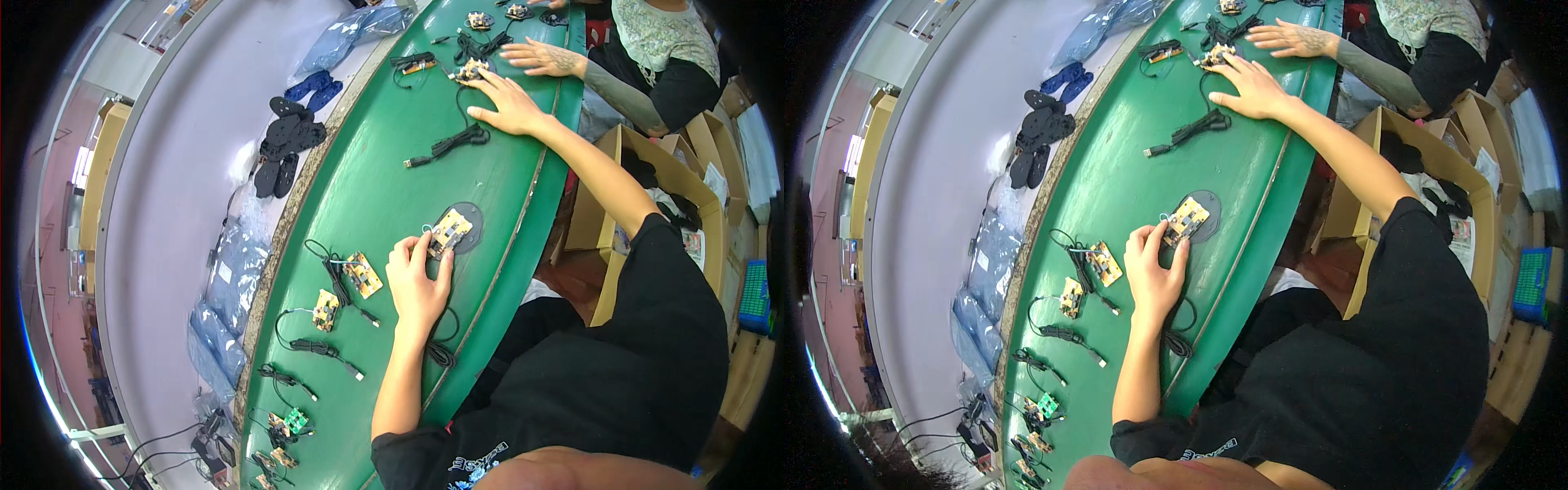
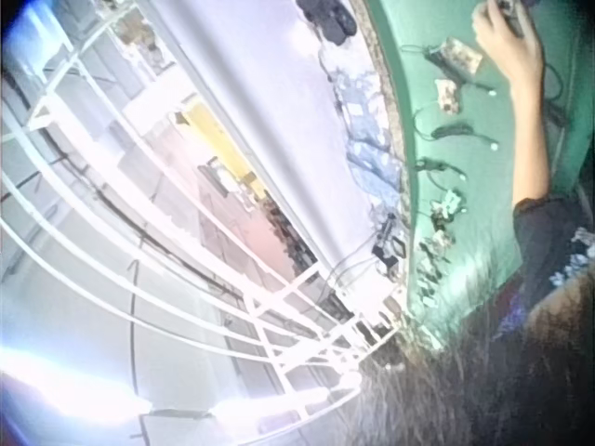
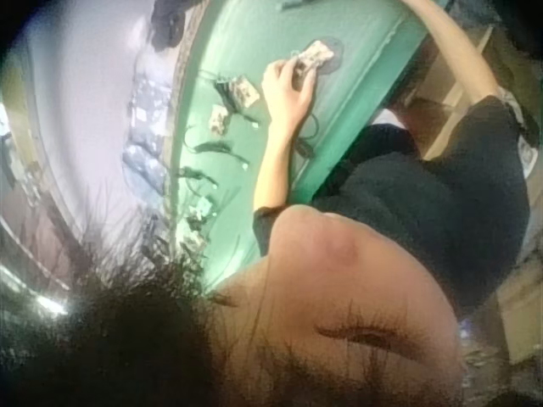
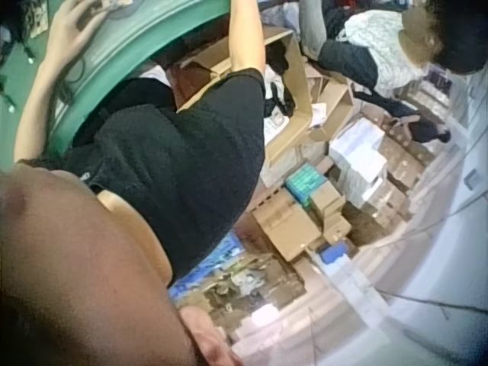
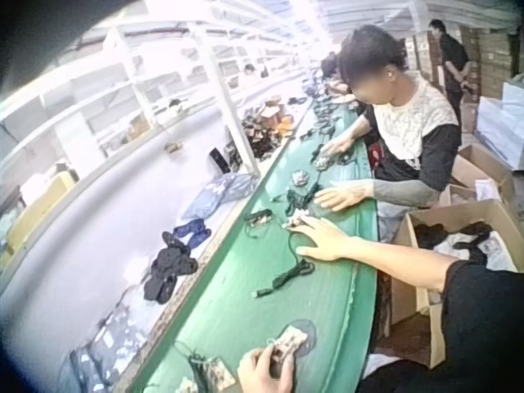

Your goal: The person assembles computer mice by fitting internal PCB boards and circuit components into plastic shells by hand.

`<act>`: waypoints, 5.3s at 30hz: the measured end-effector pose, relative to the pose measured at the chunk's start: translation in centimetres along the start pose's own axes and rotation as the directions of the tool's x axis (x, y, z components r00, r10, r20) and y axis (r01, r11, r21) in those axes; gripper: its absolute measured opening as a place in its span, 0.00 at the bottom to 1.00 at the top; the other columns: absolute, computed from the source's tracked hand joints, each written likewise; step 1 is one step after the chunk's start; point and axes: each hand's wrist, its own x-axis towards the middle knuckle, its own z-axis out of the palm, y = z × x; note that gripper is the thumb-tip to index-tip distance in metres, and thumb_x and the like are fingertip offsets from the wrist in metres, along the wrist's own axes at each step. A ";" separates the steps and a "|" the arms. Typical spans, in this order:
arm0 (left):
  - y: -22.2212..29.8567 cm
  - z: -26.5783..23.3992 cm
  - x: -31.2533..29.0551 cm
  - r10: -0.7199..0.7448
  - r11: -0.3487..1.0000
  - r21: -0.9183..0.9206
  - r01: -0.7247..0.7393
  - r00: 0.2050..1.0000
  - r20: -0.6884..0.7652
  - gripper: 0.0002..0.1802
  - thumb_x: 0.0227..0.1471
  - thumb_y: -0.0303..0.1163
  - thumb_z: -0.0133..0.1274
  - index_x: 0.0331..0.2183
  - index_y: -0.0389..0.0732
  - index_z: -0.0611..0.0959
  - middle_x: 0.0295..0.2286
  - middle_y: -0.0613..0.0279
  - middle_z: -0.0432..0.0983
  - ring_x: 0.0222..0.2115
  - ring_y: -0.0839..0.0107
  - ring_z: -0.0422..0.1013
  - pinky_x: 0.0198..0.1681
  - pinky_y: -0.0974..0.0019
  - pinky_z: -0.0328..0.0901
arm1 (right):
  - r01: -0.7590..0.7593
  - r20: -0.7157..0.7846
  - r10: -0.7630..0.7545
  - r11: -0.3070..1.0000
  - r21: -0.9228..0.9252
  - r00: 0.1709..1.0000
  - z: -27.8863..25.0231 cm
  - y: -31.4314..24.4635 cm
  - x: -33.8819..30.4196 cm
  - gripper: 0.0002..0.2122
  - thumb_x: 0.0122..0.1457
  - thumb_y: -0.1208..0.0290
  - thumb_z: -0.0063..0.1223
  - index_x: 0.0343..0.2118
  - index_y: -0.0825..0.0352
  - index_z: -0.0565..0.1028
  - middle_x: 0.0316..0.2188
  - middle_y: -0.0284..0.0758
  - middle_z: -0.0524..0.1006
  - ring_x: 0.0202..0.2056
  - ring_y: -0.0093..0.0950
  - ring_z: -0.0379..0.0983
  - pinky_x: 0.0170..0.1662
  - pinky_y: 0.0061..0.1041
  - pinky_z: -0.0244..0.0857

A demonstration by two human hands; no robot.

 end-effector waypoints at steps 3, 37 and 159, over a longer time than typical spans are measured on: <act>-0.5 0.2 0.2 0.033 0.999 0.011 -0.033 0.999 -0.029 0.24 0.49 0.37 0.65 0.47 0.35 0.82 0.42 0.52 0.74 0.41 0.55 0.70 0.45 0.57 0.64 | 0.051 -0.067 -0.052 0.998 -0.021 0.996 0.3 -0.3 1.3 0.29 0.64 0.48 0.50 0.64 0.59 0.65 0.69 0.47 0.55 0.69 0.45 0.50 0.70 0.45 0.45; 0.0 -5.0 -4.5 0.067 0.998 0.001 -0.067 0.994 -0.089 0.28 0.47 0.31 0.64 0.51 0.35 0.78 0.47 0.47 0.72 0.48 0.50 0.70 0.51 0.54 0.65 | 0.516 0.168 -0.585 0.793 0.323 0.794 -3.2 -13.9 -9.7 0.20 0.56 0.75 0.58 0.53 0.60 0.74 0.55 0.41 0.72 0.57 0.42 0.67 0.62 0.42 0.58; 4.2 -26.6 -13.8 0.008 0.729 -0.490 -0.477 0.722 -0.692 0.24 0.61 0.34 0.55 0.54 0.30 0.74 0.41 0.52 0.74 0.40 0.65 0.71 0.42 0.64 0.66 | 0.980 0.157 -0.979 0.149 0.129 0.128 -30.8 -46.5 -8.6 0.13 0.59 0.69 0.54 0.44 0.71 0.76 0.36 0.40 0.79 0.37 0.30 0.78 0.41 0.30 0.73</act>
